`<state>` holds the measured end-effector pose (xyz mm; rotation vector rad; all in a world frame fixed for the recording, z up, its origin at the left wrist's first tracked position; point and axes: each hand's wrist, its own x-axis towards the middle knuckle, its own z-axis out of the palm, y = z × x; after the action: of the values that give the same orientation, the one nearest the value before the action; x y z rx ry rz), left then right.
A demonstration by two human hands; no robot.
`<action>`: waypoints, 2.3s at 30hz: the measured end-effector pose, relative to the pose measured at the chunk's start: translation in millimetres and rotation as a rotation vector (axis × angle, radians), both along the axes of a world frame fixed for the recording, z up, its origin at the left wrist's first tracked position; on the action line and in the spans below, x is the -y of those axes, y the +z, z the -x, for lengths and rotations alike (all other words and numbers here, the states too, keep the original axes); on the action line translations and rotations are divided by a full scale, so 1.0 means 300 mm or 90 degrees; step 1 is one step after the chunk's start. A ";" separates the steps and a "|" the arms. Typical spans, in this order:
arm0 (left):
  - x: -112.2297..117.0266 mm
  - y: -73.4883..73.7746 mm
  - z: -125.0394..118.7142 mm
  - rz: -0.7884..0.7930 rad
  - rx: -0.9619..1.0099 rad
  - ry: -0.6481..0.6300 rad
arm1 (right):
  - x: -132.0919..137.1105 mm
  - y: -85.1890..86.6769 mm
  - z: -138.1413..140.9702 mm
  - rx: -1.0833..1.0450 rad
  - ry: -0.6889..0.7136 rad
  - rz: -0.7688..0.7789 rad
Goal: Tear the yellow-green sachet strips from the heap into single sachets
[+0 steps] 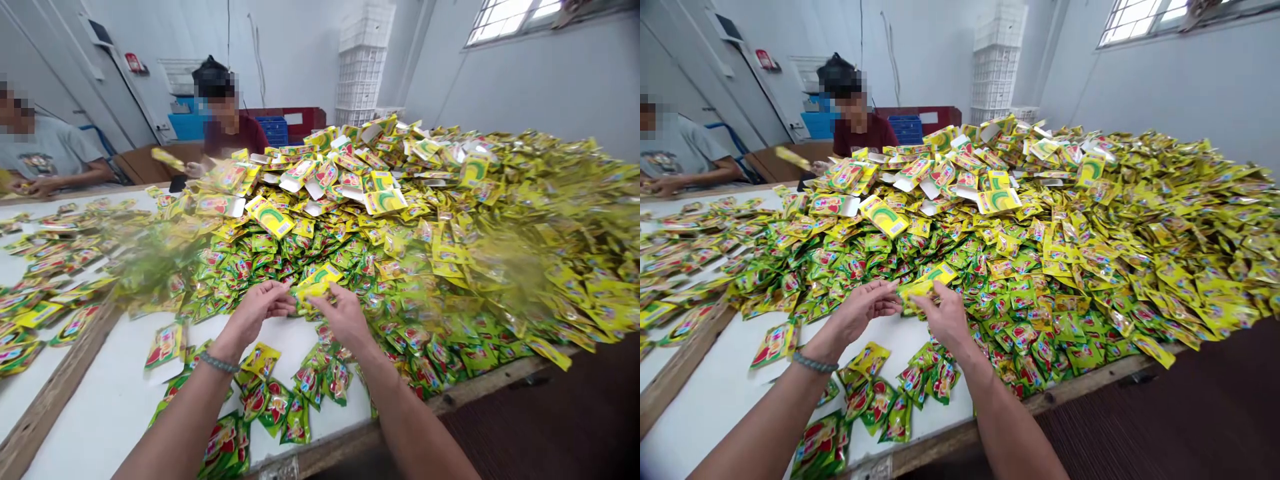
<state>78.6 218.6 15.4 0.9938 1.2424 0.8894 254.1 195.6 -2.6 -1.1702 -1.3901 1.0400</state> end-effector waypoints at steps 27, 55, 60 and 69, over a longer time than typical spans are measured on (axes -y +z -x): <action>0.132 -0.120 0.119 -0.154 -0.018 0.227 | 0.004 -0.080 0.118 -0.163 0.162 0.097; 0.180 -0.150 0.120 -0.125 -0.090 -0.003 | -0.036 -0.045 0.040 0.179 0.103 -0.052; 0.180 -0.136 0.103 -0.077 -0.026 -0.049 | -0.029 -0.056 0.054 0.069 0.094 0.005; 0.196 -0.119 0.098 0.049 0.128 0.009 | -0.018 -0.101 0.093 0.107 0.041 -0.074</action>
<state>49.1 159.7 -20.3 0.8150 1.1061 0.9210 226.4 200.9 -33.0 -1.1543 -1.6079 0.9094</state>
